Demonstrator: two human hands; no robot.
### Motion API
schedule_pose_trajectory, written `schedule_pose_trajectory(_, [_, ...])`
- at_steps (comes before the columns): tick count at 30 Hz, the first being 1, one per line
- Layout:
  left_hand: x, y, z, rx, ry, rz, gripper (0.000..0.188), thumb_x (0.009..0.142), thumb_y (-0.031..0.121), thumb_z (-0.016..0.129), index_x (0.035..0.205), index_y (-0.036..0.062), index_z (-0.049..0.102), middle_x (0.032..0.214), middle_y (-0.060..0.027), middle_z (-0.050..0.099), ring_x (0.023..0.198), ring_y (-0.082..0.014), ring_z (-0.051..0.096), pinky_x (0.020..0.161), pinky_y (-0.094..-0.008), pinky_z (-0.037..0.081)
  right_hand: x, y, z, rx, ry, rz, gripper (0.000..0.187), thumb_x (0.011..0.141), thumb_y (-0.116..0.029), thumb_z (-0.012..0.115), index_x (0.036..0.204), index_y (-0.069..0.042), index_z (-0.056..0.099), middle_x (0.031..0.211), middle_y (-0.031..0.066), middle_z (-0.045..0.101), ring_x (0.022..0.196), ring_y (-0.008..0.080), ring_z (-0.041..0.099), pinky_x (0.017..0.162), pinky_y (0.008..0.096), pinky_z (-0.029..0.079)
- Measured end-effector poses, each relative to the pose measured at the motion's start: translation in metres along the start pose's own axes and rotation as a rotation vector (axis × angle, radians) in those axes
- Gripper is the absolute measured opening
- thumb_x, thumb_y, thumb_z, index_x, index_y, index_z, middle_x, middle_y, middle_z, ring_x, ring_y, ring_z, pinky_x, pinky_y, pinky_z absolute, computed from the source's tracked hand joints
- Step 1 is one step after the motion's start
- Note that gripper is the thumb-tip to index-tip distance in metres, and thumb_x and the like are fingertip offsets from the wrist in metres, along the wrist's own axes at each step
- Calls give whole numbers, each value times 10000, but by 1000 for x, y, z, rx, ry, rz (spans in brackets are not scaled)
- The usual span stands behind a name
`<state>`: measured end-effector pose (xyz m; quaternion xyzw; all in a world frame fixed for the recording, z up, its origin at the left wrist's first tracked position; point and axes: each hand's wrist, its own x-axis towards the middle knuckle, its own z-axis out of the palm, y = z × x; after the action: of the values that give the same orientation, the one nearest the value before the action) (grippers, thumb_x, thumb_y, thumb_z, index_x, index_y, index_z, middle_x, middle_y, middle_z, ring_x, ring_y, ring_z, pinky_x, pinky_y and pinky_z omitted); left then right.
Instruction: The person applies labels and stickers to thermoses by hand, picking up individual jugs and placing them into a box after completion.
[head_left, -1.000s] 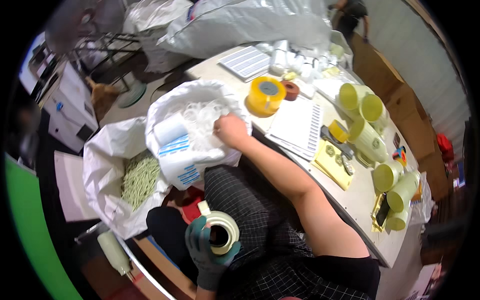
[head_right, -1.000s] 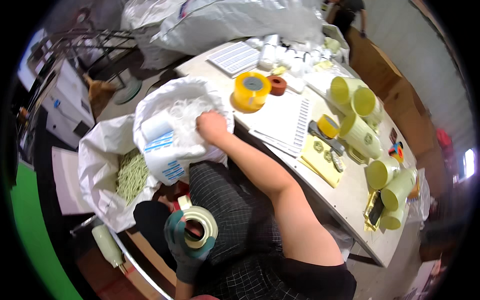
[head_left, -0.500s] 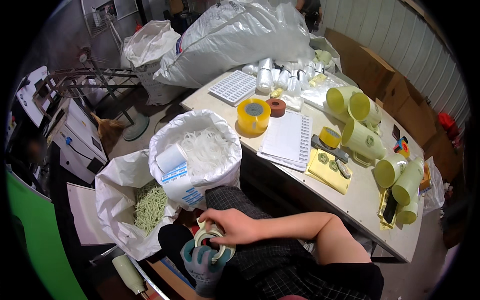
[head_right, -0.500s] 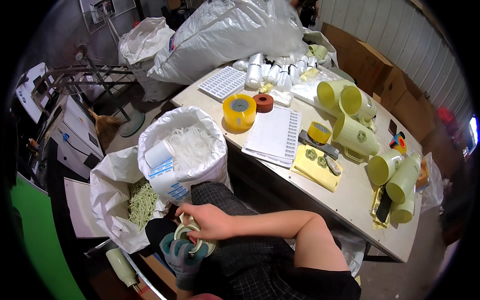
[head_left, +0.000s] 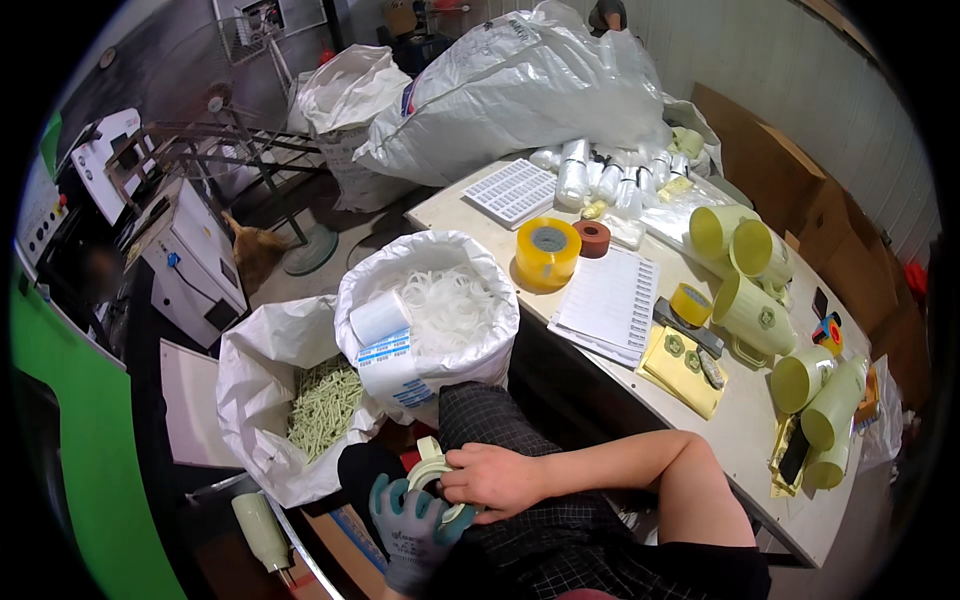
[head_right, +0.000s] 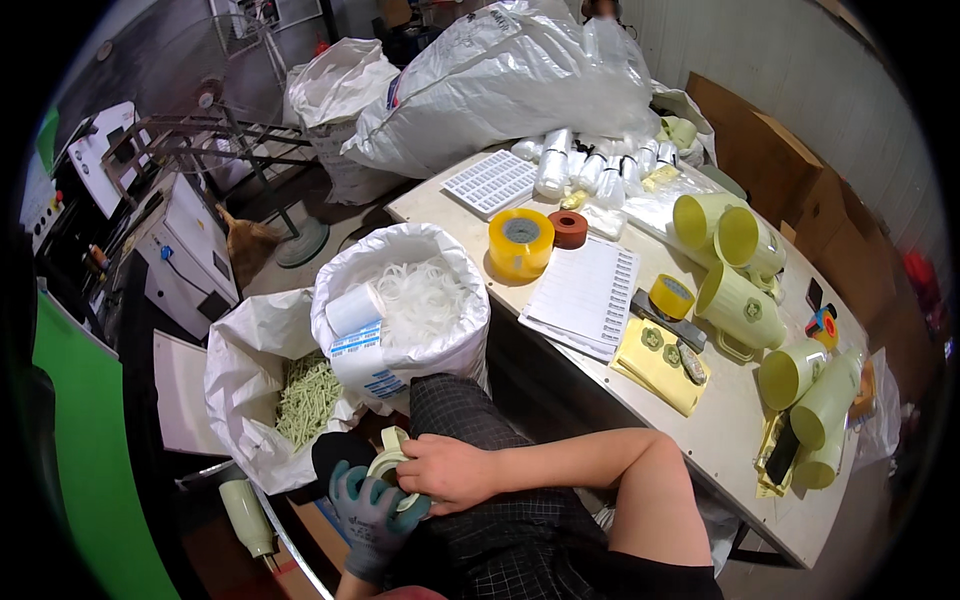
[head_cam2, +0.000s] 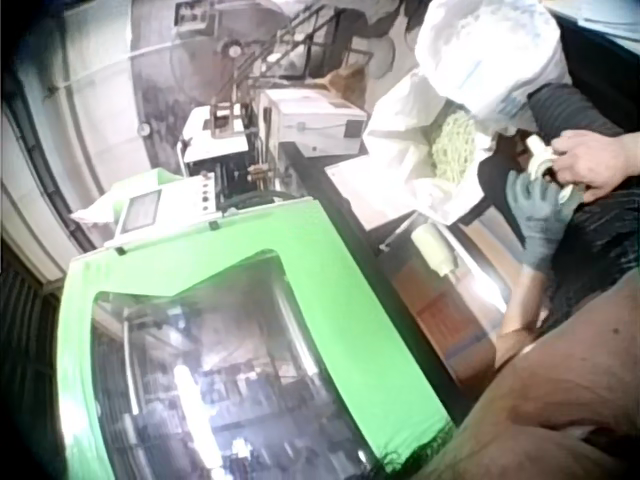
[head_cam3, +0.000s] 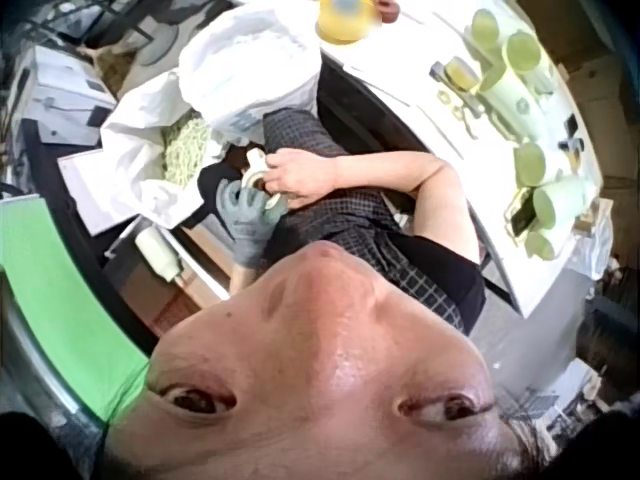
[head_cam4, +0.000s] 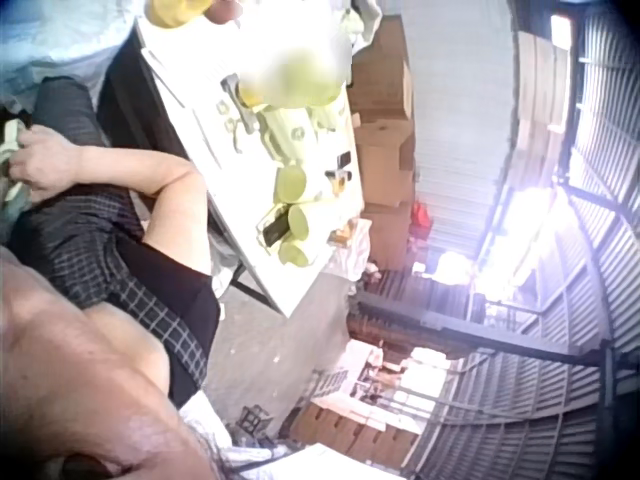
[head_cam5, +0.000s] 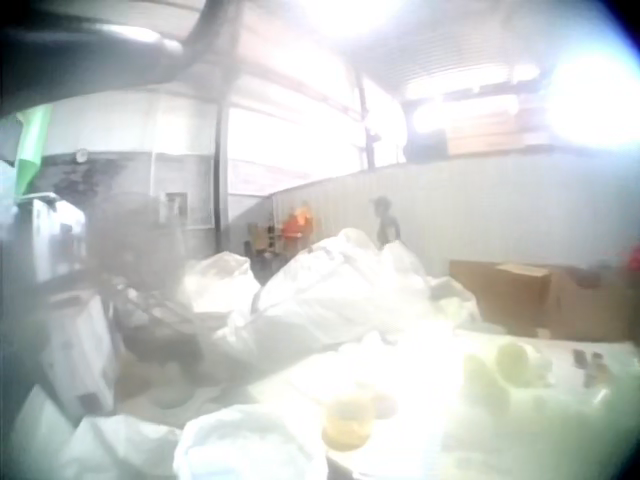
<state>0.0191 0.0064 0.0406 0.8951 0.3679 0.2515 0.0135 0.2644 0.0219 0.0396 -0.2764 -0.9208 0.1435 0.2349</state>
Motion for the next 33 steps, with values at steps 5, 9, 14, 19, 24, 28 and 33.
schedule_pose_trajectory(5, [0, 7, -8, 43, -22, -147, 454, 982, 398, 729, 1267, 45, 715, 1234, -182, 674, 1216, -423, 619, 1202, -728, 371, 8, -7, 19, -20, 63, 66, 377, 786, -354, 862, 991, -87, 692, 1083, 57, 641, 1062, 297, 610, 886, 441, 540])
schedule_pose_trajectory(9, [1, 9, -11, 188, 29, -149, 372, 937, 320, 722, 1188, 47, 742, 1161, -179, 670, 1193, -409, 627, 1201, -720, 386, 16, -6, 34, -24, 170, 12, 363, 771, -366, 854, 890, -87, 655, 989, 56, 585, 974, 276, 595, 791, 412, 563])
schedule_pose_trajectory(14, [25, 4, -25, 287, -302, -265, 237, 868, 256, 749, 1035, 89, 765, 1128, -112, 679, 1180, -335, 626, 1206, -621, 414, 16, -8, 33, -102, 100, 13, 336, 776, -425, 852, 836, -115, 739, 959, 33, 578, 976, 250, 593, 839, 370, 596])
schedule_pose_trajectory(19, [41, -8, -24, 354, -296, -248, 177, 804, 270, 814, 899, 142, 741, 1155, -46, 652, 1148, -305, 639, 1112, -529, 478, 18, -7, 26, -68, 124, 36, 364, 767, -398, 866, 927, -90, 756, 968, 29, 614, 957, 251, 595, 817, 367, 592])
schedule_pose_trajectory(24, [29, -5, -22, 397, -453, -389, 239, 900, 309, 822, 1026, 127, 730, 1190, -40, 644, 1130, -260, 657, 940, -434, 538, 19, -8, 30, -38, 150, -7, 407, 733, -328, 897, 1011, -57, 776, 1026, 35, 646, 995, 253, 613, 822, 374, 597])
schedule_pose_trajectory(28, [31, -2, -27, 382, -442, -389, 166, 873, 225, 752, 1008, 129, 742, 1127, -42, 638, 1069, -239, 650, 877, -392, 537, 19, -11, 35, -28, 162, -4, 424, 712, -312, 914, 1027, -62, 778, 1041, 35, 649, 1013, 247, 614, 828, 369, 597])
schedule_pose_trajectory(33, [24, -11, -23, 329, -415, -359, 207, 855, 220, 813, 1011, 118, 724, 1130, -39, 651, 1030, -256, 669, 835, -409, 551, 19, -12, 34, -14, 132, 30, 466, 728, -344, 926, 1066, -71, 757, 1067, 43, 656, 993, 254, 611, 833, 387, 595])
